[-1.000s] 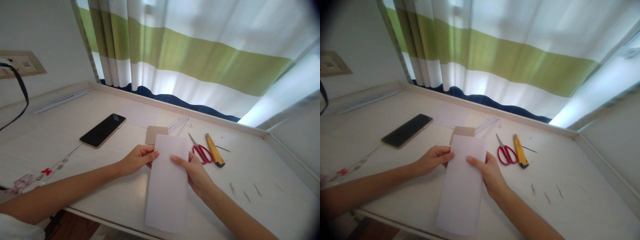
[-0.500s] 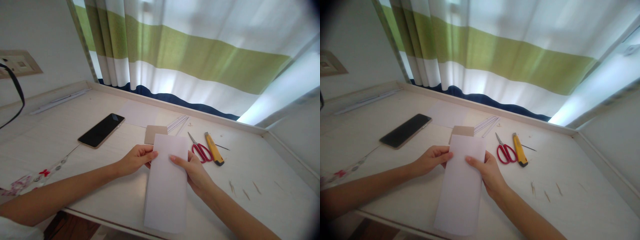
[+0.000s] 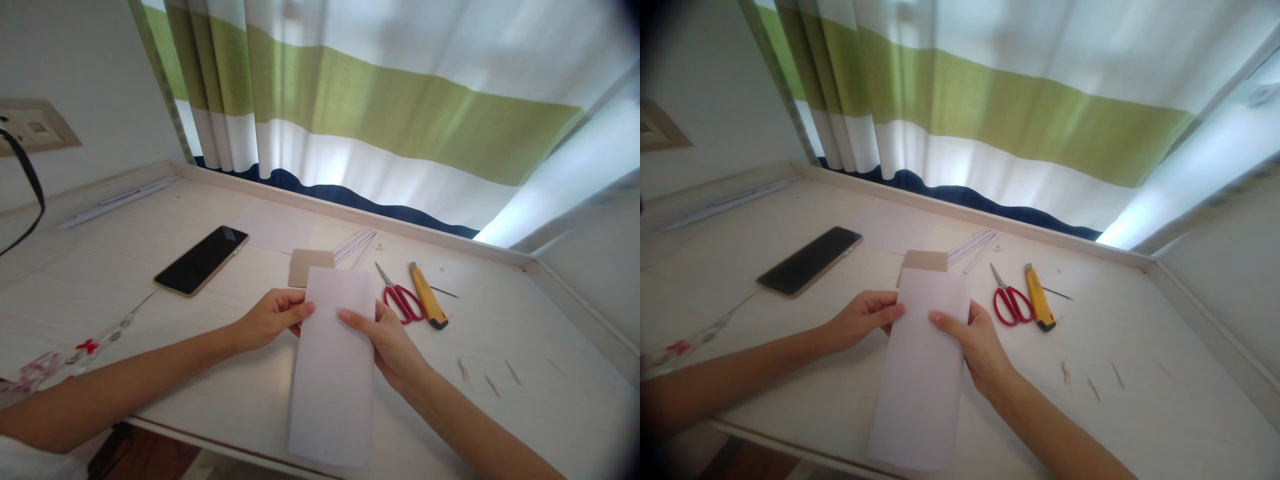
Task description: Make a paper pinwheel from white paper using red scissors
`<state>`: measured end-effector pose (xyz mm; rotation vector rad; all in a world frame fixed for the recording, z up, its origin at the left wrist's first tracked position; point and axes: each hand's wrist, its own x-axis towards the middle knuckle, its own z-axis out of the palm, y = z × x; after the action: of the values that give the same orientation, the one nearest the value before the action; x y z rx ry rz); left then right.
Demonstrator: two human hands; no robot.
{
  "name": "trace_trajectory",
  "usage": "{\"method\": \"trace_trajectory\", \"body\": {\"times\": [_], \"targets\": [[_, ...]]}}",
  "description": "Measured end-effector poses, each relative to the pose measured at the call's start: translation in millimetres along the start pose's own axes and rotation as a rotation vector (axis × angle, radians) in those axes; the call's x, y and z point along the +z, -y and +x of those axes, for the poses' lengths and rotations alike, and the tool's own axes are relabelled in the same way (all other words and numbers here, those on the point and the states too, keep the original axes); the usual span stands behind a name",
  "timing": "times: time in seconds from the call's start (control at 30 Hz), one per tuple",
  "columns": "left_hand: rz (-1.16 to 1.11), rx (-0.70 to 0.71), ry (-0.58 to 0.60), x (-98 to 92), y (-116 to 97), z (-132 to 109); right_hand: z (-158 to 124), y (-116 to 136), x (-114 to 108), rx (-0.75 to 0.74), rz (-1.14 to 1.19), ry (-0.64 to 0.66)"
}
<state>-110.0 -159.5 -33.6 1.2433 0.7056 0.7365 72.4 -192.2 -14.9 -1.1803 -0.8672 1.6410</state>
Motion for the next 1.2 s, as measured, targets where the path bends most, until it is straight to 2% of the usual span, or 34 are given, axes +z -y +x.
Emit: {"method": "trace_trajectory", "body": {"times": [1.07, 1.2], "targets": [[-0.04, -0.016, -0.004, 1.1, 0.1, 0.7, -0.2, -1.9, -2.1, -0.002, 0.003, 0.016], [-0.023, -0.051, -0.009, 0.4, 1.8, 3.0, 0.2, 2.5, -3.0, 0.014, 0.002, 0.039]]}}
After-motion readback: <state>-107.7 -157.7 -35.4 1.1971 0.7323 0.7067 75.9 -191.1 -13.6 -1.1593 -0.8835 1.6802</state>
